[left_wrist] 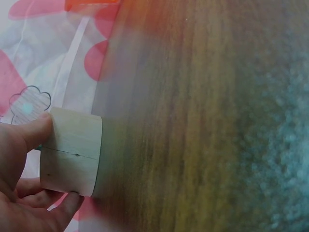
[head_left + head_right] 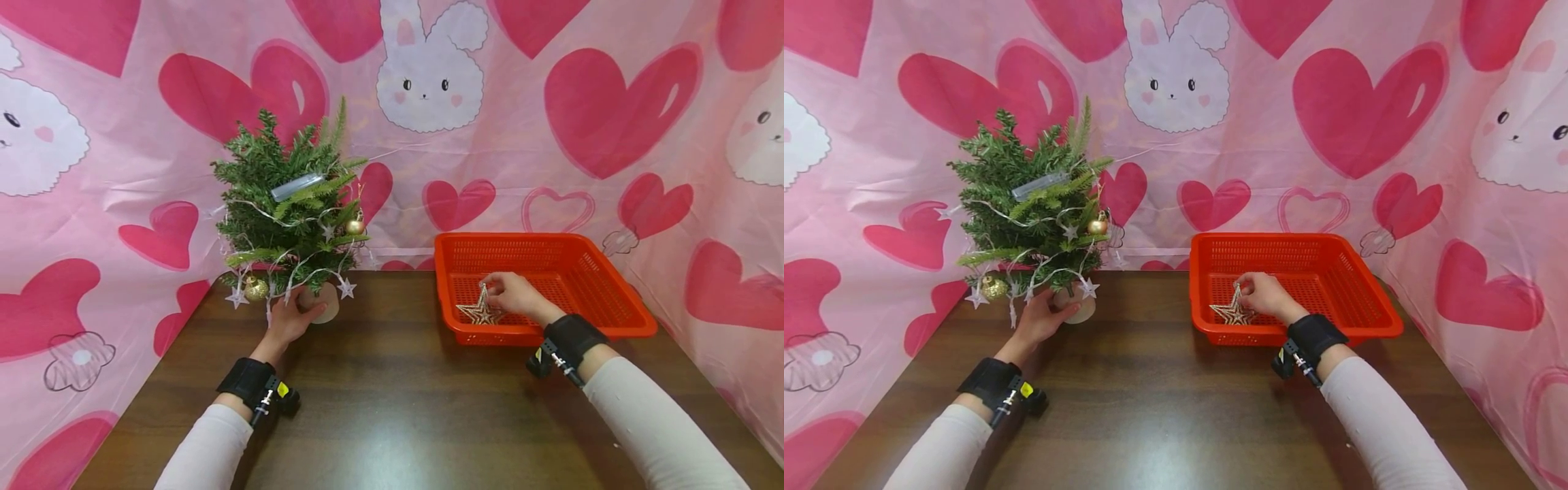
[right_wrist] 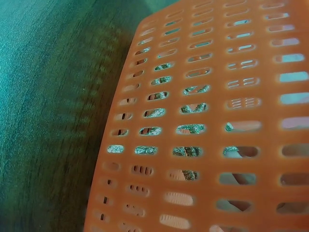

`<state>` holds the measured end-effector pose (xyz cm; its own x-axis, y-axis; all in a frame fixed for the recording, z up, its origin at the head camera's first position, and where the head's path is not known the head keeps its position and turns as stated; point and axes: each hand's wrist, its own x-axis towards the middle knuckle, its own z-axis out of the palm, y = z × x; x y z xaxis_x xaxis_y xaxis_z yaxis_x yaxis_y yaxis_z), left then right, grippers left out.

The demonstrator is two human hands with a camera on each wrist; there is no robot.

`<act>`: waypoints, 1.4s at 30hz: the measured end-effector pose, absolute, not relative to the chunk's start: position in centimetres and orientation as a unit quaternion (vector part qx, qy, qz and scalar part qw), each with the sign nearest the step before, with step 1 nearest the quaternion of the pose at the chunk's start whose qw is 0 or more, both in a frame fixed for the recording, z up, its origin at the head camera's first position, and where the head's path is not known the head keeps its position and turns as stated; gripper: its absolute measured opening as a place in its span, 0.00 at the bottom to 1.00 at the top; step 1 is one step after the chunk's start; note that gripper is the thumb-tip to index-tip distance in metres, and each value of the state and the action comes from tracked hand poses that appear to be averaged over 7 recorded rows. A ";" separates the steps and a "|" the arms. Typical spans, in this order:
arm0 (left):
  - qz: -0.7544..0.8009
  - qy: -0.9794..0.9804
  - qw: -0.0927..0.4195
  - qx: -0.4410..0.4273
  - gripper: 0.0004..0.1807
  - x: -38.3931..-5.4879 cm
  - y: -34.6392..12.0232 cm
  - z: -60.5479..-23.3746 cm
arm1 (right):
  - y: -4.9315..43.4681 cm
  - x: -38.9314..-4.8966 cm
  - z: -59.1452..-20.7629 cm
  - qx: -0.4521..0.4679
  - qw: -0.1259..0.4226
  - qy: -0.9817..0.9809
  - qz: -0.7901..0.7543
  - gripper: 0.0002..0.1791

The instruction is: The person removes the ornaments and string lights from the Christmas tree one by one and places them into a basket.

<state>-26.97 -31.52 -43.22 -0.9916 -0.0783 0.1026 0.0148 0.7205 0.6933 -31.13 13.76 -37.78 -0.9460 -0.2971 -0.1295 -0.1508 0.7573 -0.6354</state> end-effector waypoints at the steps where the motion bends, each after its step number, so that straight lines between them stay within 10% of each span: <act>1: -0.373 -0.925 0.062 0.018 0.40 -27.0 -31.5 -43.2 | 13.7 -31.1 -37.8 -0.121 0.113 0.931 -0.325 0.25; 42: -0.360 -0.928 0.090 0.009 0.38 -27.0 -31.5 -43.6 | 14.0 -30.7 -36.8 -0.198 0.115 0.945 -0.233 0.22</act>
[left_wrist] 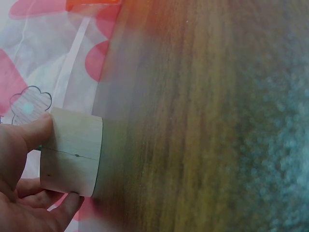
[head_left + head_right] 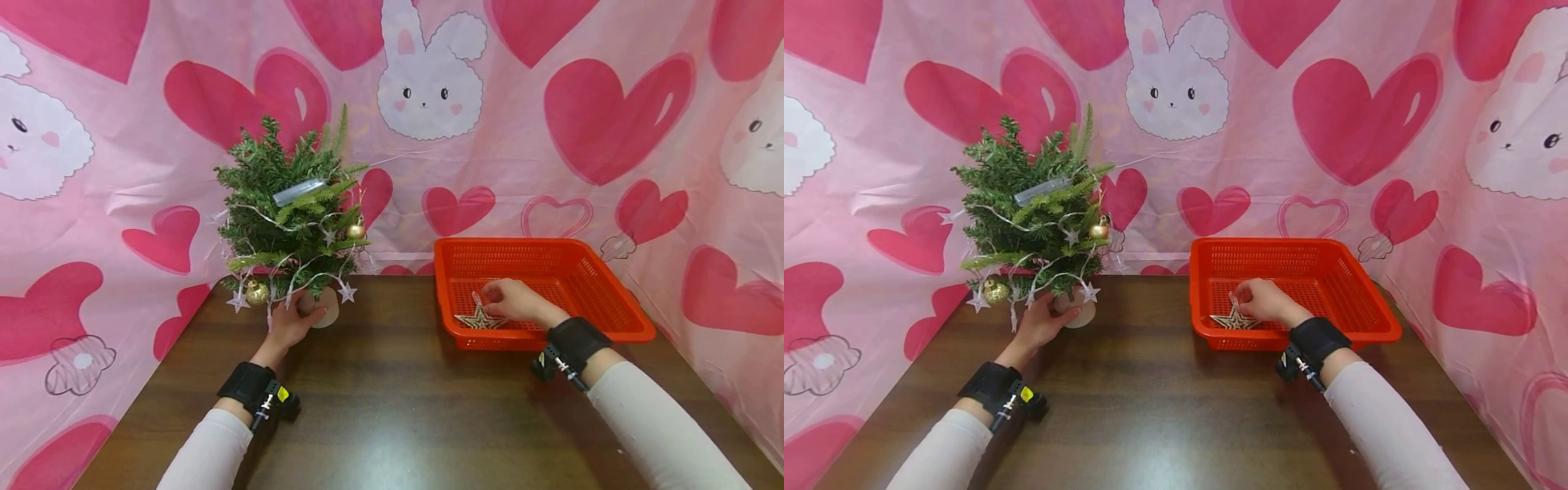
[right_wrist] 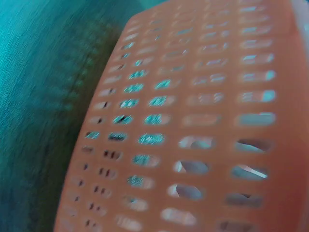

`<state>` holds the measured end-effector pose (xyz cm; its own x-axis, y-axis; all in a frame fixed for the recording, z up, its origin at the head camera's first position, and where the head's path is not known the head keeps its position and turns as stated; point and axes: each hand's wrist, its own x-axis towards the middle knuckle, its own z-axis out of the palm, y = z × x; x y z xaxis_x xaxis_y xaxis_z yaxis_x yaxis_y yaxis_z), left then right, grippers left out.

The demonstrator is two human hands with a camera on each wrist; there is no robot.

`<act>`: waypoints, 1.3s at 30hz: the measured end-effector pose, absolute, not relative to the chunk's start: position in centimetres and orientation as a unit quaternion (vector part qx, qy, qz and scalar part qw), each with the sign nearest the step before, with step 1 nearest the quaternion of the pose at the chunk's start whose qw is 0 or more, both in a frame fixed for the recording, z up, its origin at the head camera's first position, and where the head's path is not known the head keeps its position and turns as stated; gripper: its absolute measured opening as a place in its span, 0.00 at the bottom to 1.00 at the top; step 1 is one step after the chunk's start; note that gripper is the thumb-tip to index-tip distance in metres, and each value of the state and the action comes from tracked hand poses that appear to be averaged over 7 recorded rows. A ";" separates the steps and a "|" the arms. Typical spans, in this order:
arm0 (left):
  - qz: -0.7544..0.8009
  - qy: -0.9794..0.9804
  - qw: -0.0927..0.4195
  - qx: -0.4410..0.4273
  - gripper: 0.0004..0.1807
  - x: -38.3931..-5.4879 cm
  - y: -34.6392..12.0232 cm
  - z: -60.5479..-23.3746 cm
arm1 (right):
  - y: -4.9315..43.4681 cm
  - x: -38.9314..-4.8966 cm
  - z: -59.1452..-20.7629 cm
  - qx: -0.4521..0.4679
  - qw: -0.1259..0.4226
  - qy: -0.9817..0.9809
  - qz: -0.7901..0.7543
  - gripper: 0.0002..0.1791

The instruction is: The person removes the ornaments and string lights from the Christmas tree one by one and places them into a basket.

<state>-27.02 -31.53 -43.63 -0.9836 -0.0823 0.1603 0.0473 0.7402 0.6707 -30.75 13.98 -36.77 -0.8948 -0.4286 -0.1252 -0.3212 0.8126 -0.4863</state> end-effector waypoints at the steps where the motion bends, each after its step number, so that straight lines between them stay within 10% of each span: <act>1: -0.364 -0.927 0.092 0.009 0.37 -27.0 -31.6 -43.7 | 13.8 -30.7 -36.6 -0.201 0.111 0.944 -0.237 0.21; 39: -0.374 -0.920 0.115 0.000 0.36 -27.1 -31.4 -44.0 | 4.5 -28.6 -25.8 -0.317 0.006 0.887 -0.337 0.18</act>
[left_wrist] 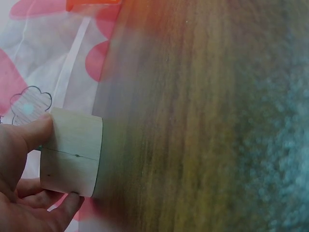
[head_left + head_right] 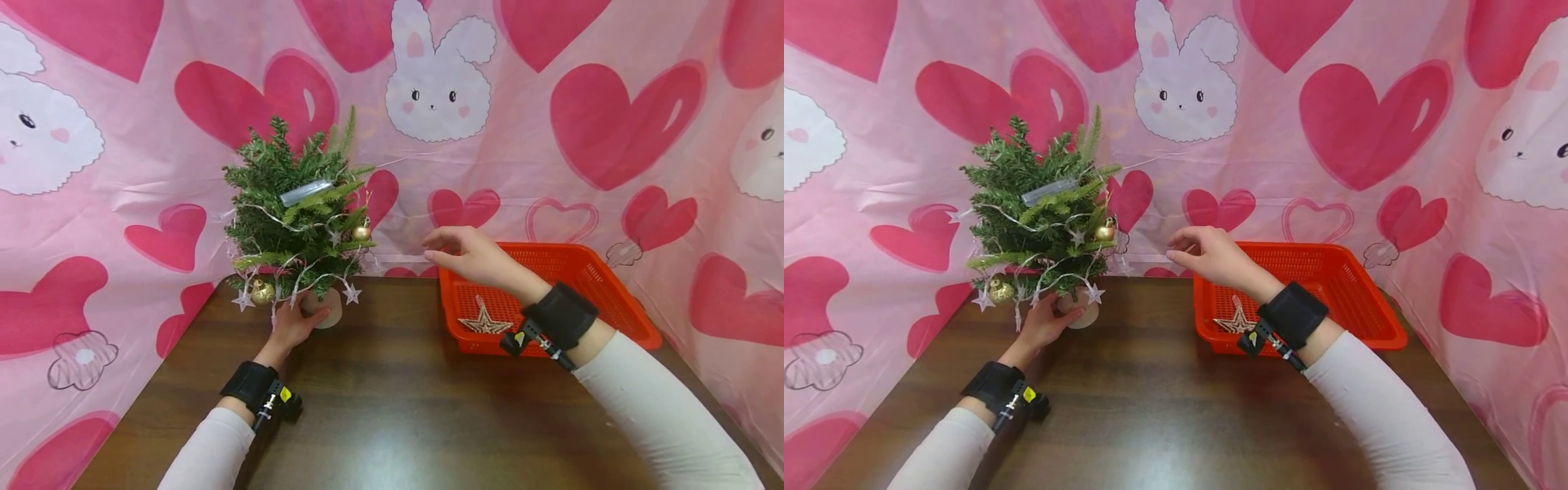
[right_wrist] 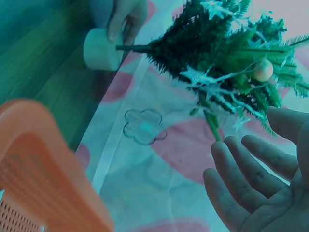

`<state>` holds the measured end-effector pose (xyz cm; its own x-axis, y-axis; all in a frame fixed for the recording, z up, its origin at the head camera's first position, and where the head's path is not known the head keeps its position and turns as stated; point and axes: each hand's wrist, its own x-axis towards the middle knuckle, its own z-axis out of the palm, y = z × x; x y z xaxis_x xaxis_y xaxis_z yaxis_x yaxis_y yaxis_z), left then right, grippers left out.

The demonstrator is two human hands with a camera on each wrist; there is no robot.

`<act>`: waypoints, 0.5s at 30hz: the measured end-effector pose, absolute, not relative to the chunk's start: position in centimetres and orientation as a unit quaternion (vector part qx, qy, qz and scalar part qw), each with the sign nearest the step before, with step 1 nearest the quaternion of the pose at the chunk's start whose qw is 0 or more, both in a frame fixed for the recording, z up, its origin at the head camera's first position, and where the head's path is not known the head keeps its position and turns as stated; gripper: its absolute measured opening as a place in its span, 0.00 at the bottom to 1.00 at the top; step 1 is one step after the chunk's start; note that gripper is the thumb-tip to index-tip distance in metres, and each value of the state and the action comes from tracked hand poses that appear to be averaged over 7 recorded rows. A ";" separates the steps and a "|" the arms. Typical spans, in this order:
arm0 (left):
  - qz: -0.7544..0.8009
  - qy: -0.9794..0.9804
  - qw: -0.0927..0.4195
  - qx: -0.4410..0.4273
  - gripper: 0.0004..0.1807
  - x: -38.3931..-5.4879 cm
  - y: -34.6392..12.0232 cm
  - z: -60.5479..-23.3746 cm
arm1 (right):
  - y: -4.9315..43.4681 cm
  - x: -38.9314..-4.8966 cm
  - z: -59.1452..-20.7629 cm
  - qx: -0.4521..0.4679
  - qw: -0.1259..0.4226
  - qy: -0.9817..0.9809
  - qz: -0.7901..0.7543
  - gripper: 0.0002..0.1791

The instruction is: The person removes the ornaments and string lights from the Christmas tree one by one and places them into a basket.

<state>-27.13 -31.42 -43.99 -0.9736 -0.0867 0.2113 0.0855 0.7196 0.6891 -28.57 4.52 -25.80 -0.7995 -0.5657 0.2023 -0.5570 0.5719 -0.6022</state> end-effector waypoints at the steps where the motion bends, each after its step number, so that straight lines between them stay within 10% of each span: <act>1: -0.374 -0.920 0.115 -0.002 0.36 -27.1 -31.4 -44.0 | 4.2 -28.6 -25.7 -0.316 0.006 0.885 -0.341 0.17; 15: -0.377 -0.919 0.117 -0.008 0.36 -27.1 -31.4 -43.8 | 0.1 -29.4 -24.0 -0.312 0.019 0.851 -0.421 0.18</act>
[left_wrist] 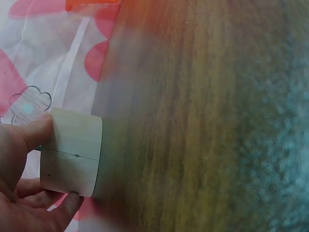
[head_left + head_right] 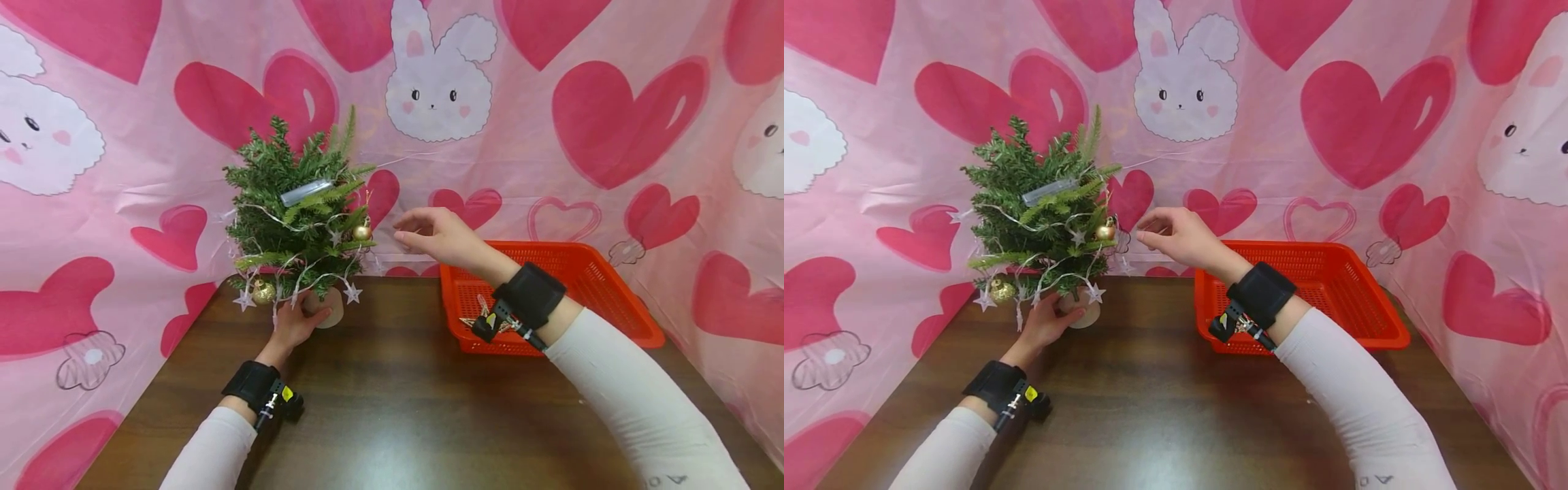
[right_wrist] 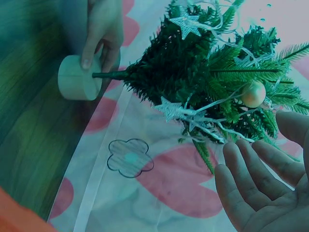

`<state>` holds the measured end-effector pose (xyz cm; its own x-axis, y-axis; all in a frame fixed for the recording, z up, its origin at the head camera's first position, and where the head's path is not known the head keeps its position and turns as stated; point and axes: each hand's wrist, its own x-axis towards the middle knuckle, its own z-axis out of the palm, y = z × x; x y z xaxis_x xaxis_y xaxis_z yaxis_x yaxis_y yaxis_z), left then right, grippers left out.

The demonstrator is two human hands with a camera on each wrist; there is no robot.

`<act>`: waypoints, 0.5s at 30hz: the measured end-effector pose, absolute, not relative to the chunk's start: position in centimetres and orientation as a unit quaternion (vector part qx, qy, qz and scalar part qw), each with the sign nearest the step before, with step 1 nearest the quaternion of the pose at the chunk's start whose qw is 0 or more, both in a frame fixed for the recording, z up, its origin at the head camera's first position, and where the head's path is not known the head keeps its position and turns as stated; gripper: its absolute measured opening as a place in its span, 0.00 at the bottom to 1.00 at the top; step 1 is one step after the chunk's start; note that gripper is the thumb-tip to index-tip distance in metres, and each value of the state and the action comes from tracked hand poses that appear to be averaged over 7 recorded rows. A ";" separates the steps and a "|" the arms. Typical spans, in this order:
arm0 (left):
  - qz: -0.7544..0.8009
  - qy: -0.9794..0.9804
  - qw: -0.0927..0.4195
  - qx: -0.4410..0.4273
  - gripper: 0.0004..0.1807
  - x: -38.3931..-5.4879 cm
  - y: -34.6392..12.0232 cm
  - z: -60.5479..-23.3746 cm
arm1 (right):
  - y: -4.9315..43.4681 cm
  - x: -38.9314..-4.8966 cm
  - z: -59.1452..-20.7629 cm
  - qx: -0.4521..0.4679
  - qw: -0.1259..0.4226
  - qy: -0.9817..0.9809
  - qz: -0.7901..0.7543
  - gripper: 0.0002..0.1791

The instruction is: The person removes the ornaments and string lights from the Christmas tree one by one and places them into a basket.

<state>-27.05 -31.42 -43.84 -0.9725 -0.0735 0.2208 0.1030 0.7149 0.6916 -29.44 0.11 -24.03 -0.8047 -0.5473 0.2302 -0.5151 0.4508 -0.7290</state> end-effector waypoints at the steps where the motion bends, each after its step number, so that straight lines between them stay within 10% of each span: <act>1: -0.378 -0.918 0.116 -0.009 0.36 -27.1 -31.4 -43.8 | -0.1 -29.5 -24.0 -0.309 0.024 0.847 -0.433 0.18; 15: -0.374 -0.922 0.103 -0.001 0.36 -27.0 -31.5 -43.6 | -2.6 -30.3 -23.7 -0.290 0.057 0.813 -0.502 0.19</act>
